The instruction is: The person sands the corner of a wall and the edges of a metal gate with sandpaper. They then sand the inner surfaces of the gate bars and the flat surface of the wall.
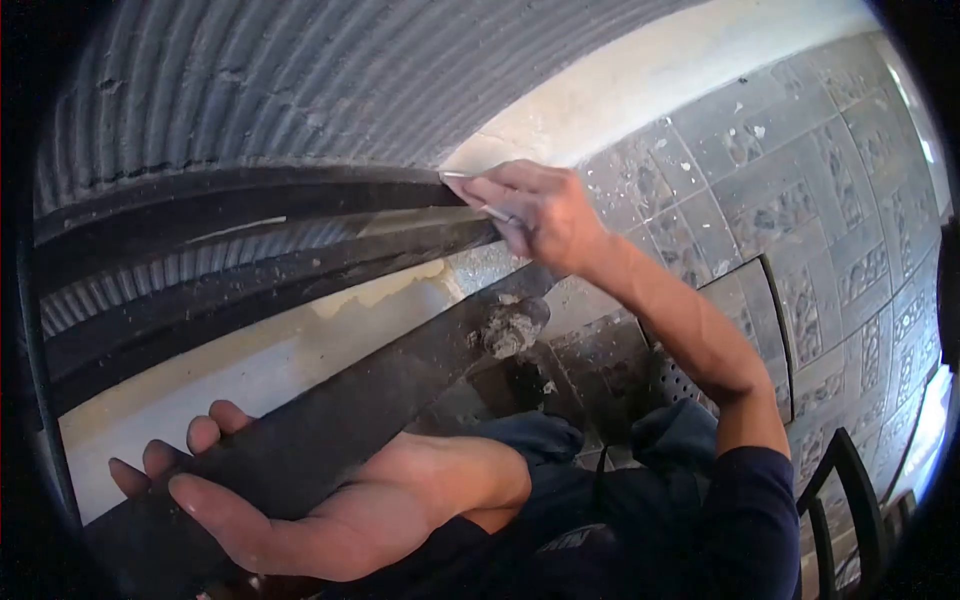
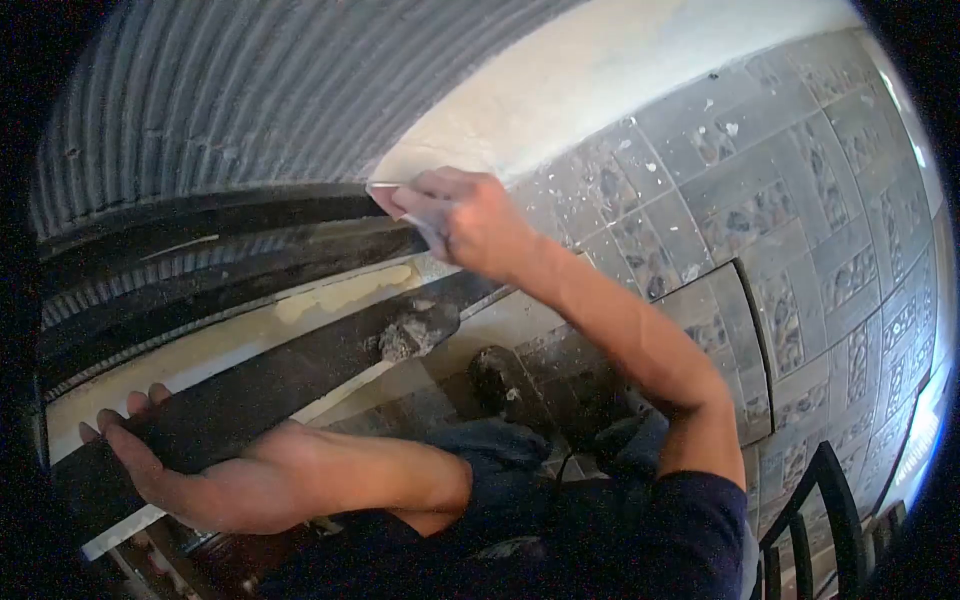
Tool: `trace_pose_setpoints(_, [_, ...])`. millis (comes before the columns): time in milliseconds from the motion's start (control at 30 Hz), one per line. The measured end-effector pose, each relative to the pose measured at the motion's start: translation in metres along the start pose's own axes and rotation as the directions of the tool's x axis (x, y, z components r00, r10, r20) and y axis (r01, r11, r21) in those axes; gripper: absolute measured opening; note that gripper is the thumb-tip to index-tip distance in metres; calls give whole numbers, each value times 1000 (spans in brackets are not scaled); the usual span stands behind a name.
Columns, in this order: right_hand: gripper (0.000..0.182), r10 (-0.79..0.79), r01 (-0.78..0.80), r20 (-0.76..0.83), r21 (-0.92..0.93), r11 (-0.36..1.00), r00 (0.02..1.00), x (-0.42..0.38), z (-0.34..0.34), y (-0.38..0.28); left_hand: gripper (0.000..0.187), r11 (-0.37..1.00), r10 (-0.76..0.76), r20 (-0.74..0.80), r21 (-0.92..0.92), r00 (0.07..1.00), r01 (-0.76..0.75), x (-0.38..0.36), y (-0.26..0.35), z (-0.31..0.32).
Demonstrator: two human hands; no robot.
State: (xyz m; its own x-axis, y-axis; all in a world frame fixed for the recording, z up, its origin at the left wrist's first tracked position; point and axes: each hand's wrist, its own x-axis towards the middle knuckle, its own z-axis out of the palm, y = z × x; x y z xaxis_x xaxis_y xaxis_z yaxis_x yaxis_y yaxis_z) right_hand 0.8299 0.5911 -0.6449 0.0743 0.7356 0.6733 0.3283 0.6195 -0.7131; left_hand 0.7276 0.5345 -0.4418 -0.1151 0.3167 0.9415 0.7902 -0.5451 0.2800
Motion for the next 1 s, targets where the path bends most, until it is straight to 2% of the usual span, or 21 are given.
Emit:
trace_pose_setpoints(67, [40,-10,10,8,-17,1000,1000,-7,6,16,40,967,-241,-138,-119,961,225,6,3,2])
trace_pose_setpoints(167, [40,35,-34,8,-76,996,999,-2,5,15,42,937,-329,-136,-170,934,306,6,2,-2])
trace_pose_setpoints(200, [38,24,-23,15,-73,997,1000,7,-1,-1,42,938,-328,-129,-164,936,306,3,1,-1])
trace_pose_setpoints(267, [36,35,-34,25,-60,998,999,3,-1,-8,42,994,-103,-97,-52,990,98,-3,-1,1])
trace_pose_setpoints(300, [42,63,-58,63,-74,996,996,-2,-1,-6,42,994,-105,-85,-38,991,102,-1,0,-1])
trace_pose_setpoints(367, [50,75,-64,83,-126,990,994,-18,5,18,38,944,-308,-209,-190,928,270,5,4,3])
trace_pose_setpoints(400, [50,64,-53,81,-129,990,995,-18,5,18,38,944,-306,-217,-197,927,265,5,5,3])
trace_pose_setpoints(467, [37,64,-49,115,-132,990,991,-22,8,21,39,984,-172,-148,-71,974,163,-1,4,3])
trace_pose_setpoints(533, [41,95,-83,131,-92,992,987,-18,2,13,39,978,-194,-132,-101,972,182,1,0,-4])
trace_pose_setpoints(600, [53,210,-203,92,-84,976,973,-17,3,11,39,970,-216,-134,-144,967,197,2,0,-3])
trace_pose_setpoints(667, [52,220,-217,59,-52,975,974,-18,6,11,39,995,-64,-134,62,989,73,-3,6,8])
trace_pose_setpoints(700, [51,209,-205,66,-59,977,976,-19,6,11,39,996,-63,-137,60,989,72,-1,5,8])
trace_pose_setpoints(767, [48,191,-186,81,-67,980,978,-20,5,13,37,982,-174,-187,-105,967,156,2,4,7])
trace_pose_setpoints(867, [40,191,-184,38,-133,974,981,-19,7,9,34,965,-197,-163,-206,967,162,3,3,5])
trace_pose_setpoints(900, [44,143,-130,57,-194,972,988,-20,6,10,34,965,-195,-164,-209,967,159,4,3,4])
trace_pose_setpoints(967, [45,146,-126,85,-206,970,986,-20,6,9,29,931,-309,-183,-260,933,257,7,2,5])
trace_pose_setpoints(1000, [46,155,-127,118,-218,968,981,-20,6,7,29,931,-306,-183,-261,934,254,8,3,5])
